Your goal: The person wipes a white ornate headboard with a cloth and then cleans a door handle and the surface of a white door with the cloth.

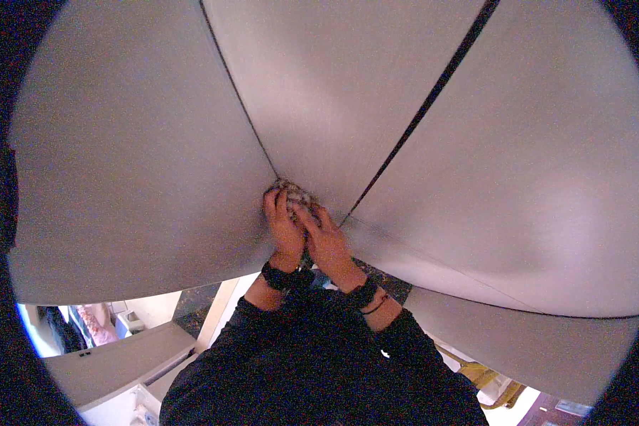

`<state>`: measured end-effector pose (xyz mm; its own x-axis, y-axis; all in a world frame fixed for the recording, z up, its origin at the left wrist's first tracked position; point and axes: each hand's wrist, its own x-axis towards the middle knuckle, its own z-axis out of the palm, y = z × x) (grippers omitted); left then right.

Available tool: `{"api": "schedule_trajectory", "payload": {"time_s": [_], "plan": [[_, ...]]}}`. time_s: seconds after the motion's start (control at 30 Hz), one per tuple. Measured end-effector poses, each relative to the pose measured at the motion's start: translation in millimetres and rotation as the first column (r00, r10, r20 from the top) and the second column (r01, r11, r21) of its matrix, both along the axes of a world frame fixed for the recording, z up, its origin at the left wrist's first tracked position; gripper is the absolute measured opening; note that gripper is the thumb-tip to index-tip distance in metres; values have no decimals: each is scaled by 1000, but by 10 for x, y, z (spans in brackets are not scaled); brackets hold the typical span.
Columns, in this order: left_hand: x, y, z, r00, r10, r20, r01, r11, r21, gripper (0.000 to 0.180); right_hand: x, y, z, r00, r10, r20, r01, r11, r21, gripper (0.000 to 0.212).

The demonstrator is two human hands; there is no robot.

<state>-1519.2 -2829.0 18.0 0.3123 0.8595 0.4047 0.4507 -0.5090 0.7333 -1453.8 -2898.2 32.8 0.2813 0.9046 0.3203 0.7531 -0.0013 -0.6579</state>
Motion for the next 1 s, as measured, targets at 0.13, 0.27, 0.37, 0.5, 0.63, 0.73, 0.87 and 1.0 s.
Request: {"api": "schedule_trajectory", "payload": {"time_s": [0.13,0.27,0.37,0.5,0.63,0.73,0.87,1.0], "plan": [[21,-22,-62,994,4,-109,3,998,62,38,4,-62,-125,999,-22,-30,19,995,-100,55],[12,-2,-65,990,-65,-123,76,993,90,35,7,-77,-219,999,-43,-31,41,997,-63,56],[-41,-9,42,989,-97,-114,111,986,124,33,-40,-125,-123,994,-56,-92,49,996,-74,56],[-33,-131,122,994,-83,-76,93,986,139,33,-59,-223,-113,992,-49,-118,46,999,-28,56],[-118,-230,150,988,-122,-96,132,986,103,32,-118,-312,-144,987,-82,-139,84,996,9,55],[-249,-312,119,978,-195,-71,195,981,4,32,-184,-404,-121,975,-72,-208,58,996,-73,55],[-297,-351,-18,979,-195,67,205,953,-221,36,-139,-446,-60,993,-32,-112,11,984,-180,55],[-281,-684,210,986,-23,163,67,960,-273,35,-142,-673,35,1000,3,-3,-3,1000,-23,52]]}}
